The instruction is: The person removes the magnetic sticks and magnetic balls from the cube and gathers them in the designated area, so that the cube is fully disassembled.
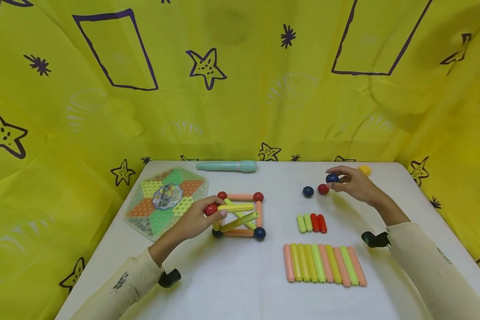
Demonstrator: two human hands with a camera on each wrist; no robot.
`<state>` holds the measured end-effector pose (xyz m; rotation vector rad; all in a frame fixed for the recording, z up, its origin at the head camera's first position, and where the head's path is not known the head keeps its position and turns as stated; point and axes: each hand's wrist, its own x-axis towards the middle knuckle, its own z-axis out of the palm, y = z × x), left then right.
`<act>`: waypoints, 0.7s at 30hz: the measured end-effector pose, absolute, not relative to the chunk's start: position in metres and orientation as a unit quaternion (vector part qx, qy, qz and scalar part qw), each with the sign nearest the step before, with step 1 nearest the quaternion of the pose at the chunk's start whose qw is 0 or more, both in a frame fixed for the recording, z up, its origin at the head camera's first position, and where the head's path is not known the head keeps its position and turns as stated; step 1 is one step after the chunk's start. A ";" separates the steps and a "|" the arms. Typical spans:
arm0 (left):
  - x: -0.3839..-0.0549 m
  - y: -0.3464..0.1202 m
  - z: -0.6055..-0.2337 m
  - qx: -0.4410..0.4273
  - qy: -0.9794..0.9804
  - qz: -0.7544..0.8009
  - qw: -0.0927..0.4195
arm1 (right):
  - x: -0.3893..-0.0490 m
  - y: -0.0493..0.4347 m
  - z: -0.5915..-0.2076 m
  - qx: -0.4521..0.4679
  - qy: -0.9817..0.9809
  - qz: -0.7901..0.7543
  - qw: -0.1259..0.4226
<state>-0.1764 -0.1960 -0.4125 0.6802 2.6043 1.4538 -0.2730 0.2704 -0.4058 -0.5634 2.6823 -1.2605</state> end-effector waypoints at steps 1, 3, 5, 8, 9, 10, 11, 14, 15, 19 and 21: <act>-0.177 -0.197 -0.413 0.220 0.850 0.477 0.043 | -0.276 0.278 -0.409 -0.176 0.893 -0.409 0.066; -0.177 -0.197 -0.413 0.214 0.850 0.479 0.045 | -0.282 0.289 -0.415 -0.164 0.904 -0.389 0.073; -0.176 -0.197 -0.412 0.211 0.850 0.481 0.045 | -0.287 0.297 -0.423 -0.155 0.915 -0.366 0.075; -0.176 -0.196 -0.411 0.207 0.849 0.485 0.046 | -0.293 0.305 -0.433 -0.149 0.926 -0.339 0.074; -0.176 -0.196 -0.412 0.205 0.849 0.486 0.046 | -0.295 0.306 -0.436 -0.146 0.928 -0.336 0.075; -0.176 -0.196 -0.412 0.204 0.848 0.487 0.046 | -0.297 0.307 -0.439 -0.147 0.928 -0.333 0.076; -0.176 -0.196 -0.412 0.202 0.848 0.488 0.047 | -0.299 0.308 -0.441 -0.146 0.929 -0.330 0.079; -0.176 -0.196 -0.413 0.204 0.846 0.491 0.047 | -0.303 0.307 -0.447 -0.143 0.932 -0.321 0.086; -0.176 -0.197 -0.413 0.204 0.846 0.491 0.046 | -0.304 0.306 -0.448 -0.140 0.934 -0.317 0.087; -0.176 -0.197 -0.413 0.207 0.846 0.490 0.044 | -0.305 0.304 -0.450 -0.134 0.937 -0.310 0.090; -0.176 -0.197 -0.413 0.206 0.847 0.489 0.043 | -0.304 0.303 -0.449 -0.133 0.936 -0.313 0.093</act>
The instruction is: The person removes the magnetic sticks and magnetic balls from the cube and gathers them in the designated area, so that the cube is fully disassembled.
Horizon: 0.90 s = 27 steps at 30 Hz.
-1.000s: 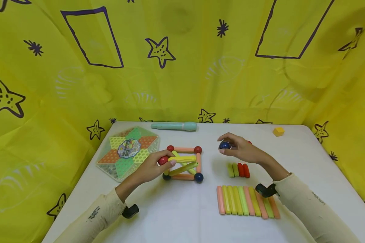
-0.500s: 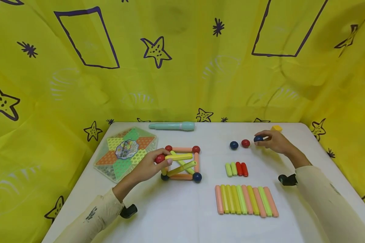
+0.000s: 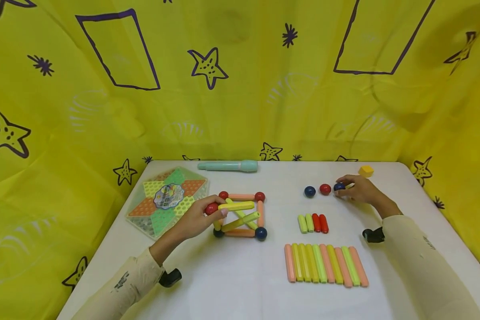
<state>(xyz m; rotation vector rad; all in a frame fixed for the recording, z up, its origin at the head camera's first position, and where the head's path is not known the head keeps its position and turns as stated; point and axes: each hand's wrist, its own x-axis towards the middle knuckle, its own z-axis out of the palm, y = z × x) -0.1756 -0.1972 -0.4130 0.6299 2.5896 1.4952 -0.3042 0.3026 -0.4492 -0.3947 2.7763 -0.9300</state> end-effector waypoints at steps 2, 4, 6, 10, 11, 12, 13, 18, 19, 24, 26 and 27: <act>-0.175 -0.198 -0.413 0.207 0.846 0.490 0.042 | -0.302 0.303 -0.447 -0.132 0.937 -0.309 0.099; -0.175 -0.197 -0.414 0.206 0.845 0.492 0.042 | -0.298 0.305 -0.444 -0.125 0.941 -0.295 0.108; -0.175 -0.197 -0.415 0.207 0.844 0.493 0.044 | -0.292 0.310 -0.438 -0.112 0.947 -0.279 0.113; -0.176 -0.196 -0.416 0.210 0.843 0.493 0.046 | -0.281 0.317 -0.421 -0.091 0.955 -0.267 0.086; -0.176 -0.196 -0.415 0.211 0.843 0.493 0.046 | -0.278 0.315 -0.416 -0.093 0.955 -0.272 0.072; -0.176 -0.196 -0.415 0.211 0.843 0.493 0.045 | -0.274 0.311 -0.411 -0.101 0.953 -0.280 0.062; -0.176 -0.197 -0.415 0.212 0.843 0.492 0.044 | -0.271 0.305 -0.407 -0.118 0.947 -0.293 0.051; -0.175 -0.199 -0.413 0.216 0.846 0.486 0.038 | -0.246 0.242 -0.400 -0.233 0.898 -0.366 0.071; -0.175 -0.200 -0.413 0.217 0.846 0.485 0.036 | -0.240 0.225 -0.402 -0.258 0.887 -0.374 0.086; -0.176 -0.201 -0.414 0.217 0.844 0.489 0.034 | -0.216 0.149 -0.421 -0.319 0.835 -0.415 0.172; -0.176 -0.201 -0.415 0.217 0.842 0.493 0.040 | -0.211 0.126 -0.429 -0.320 0.809 -0.449 0.201; -0.176 -0.200 -0.415 0.217 0.841 0.494 0.043 | -0.209 0.116 -0.432 -0.315 0.800 -0.466 0.212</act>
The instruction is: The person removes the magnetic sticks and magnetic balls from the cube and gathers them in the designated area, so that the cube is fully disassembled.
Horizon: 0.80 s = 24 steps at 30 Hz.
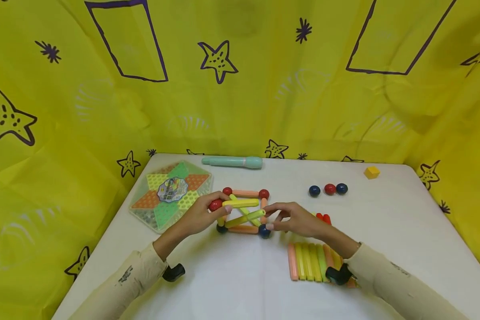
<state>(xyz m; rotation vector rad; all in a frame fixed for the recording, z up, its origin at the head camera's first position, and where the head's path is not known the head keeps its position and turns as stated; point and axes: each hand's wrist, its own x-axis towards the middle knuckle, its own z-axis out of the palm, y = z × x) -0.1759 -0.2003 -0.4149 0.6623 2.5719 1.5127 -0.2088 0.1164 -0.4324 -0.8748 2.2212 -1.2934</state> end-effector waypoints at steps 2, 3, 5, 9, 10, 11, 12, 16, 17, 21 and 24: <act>-0.176 -0.200 -0.415 0.215 0.842 0.493 0.044 | -0.206 0.099 -0.438 -0.307 0.782 -0.493 0.228; -0.176 -0.200 -0.415 0.215 0.841 0.494 0.044 | -0.205 0.093 -0.440 -0.300 0.774 -0.506 0.234; -0.176 -0.200 -0.416 0.217 0.841 0.494 0.043 | -0.204 0.082 -0.443 -0.289 0.763 -0.527 0.235; -0.176 -0.201 -0.416 0.217 0.842 0.492 0.041 | -0.203 0.069 -0.445 -0.288 0.750 -0.553 0.223; -0.177 -0.200 -0.416 0.218 0.843 0.490 0.041 | -0.202 0.068 -0.445 -0.291 0.748 -0.556 0.217; -0.177 -0.200 -0.416 0.218 0.844 0.488 0.041 | -0.202 0.067 -0.444 -0.294 0.747 -0.558 0.212; -0.177 -0.200 -0.416 0.217 0.844 0.488 0.042 | -0.201 0.066 -0.444 -0.297 0.748 -0.557 0.205; -0.176 -0.199 -0.415 0.219 0.843 0.490 0.043 | -0.201 0.065 -0.445 -0.306 0.747 -0.556 0.197; -0.176 -0.199 -0.415 0.220 0.842 0.490 0.044 | -0.201 0.065 -0.445 -0.305 0.747 -0.556 0.198; -0.176 -0.199 -0.414 0.221 0.843 0.488 0.044 | -0.201 0.066 -0.445 -0.308 0.749 -0.552 0.200; -0.176 -0.199 -0.414 0.221 0.843 0.488 0.044 | -0.202 0.066 -0.445 -0.314 0.751 -0.546 0.197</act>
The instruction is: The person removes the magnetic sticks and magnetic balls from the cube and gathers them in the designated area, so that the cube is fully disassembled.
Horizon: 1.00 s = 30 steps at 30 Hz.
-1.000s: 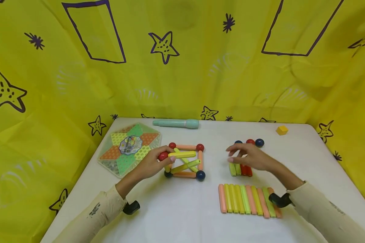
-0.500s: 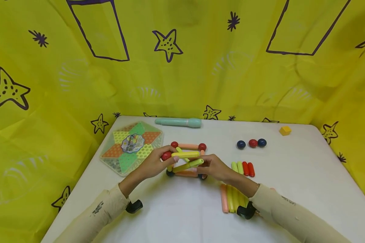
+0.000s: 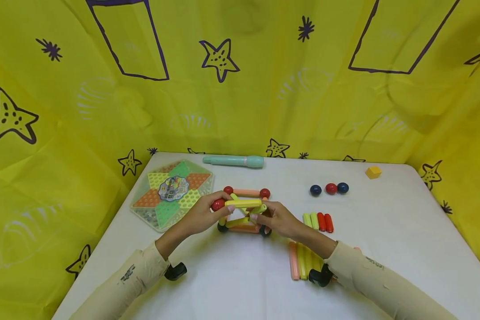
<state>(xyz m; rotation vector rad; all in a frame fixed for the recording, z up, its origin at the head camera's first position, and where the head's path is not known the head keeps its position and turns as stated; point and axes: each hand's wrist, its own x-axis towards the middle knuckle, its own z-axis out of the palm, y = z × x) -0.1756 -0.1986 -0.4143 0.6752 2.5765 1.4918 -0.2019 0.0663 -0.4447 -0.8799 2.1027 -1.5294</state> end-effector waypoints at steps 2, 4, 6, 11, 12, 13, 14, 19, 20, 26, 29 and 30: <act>-0.176 -0.198 -0.414 0.223 0.842 0.489 0.045 | -0.203 0.067 -0.444 -0.316 0.755 -0.540 0.195; -0.177 -0.197 -0.414 0.226 0.842 0.487 0.046 | -0.204 0.068 -0.444 -0.313 0.759 -0.536 0.196; -0.177 -0.196 -0.413 0.227 0.843 0.485 0.044 | -0.206 0.070 -0.444 -0.306 0.765 -0.533 0.195; -0.178 -0.195 -0.414 0.228 0.846 0.480 0.042 | -0.210 0.084 -0.438 -0.274 0.775 -0.535 0.195; -0.178 -0.195 -0.413 0.227 0.846 0.480 0.043 | -0.210 0.089 -0.435 -0.268 0.777 -0.535 0.196; -0.178 -0.195 -0.413 0.227 0.846 0.481 0.044 | -0.211 0.095 -0.433 -0.263 0.780 -0.533 0.196; -0.177 -0.195 -0.413 0.225 0.847 0.480 0.043 | -0.211 0.103 -0.431 -0.260 0.782 -0.531 0.196; -0.177 -0.197 -0.412 0.215 0.850 0.480 0.040 | -0.210 0.152 -0.421 -0.239 0.791 -0.528 0.196; -0.177 -0.197 -0.412 0.214 0.851 0.478 0.038 | -0.209 0.164 -0.421 -0.240 0.791 -0.529 0.193; -0.178 -0.200 -0.413 0.210 0.851 0.480 0.039 | -0.199 0.231 -0.426 -0.236 0.828 -0.487 0.146; -0.178 -0.201 -0.413 0.205 0.847 0.488 0.042 | -0.195 0.256 -0.430 -0.200 0.854 -0.460 0.139; -0.178 -0.200 -0.413 0.204 0.846 0.491 0.044 | -0.194 0.263 -0.432 -0.188 0.860 -0.452 0.142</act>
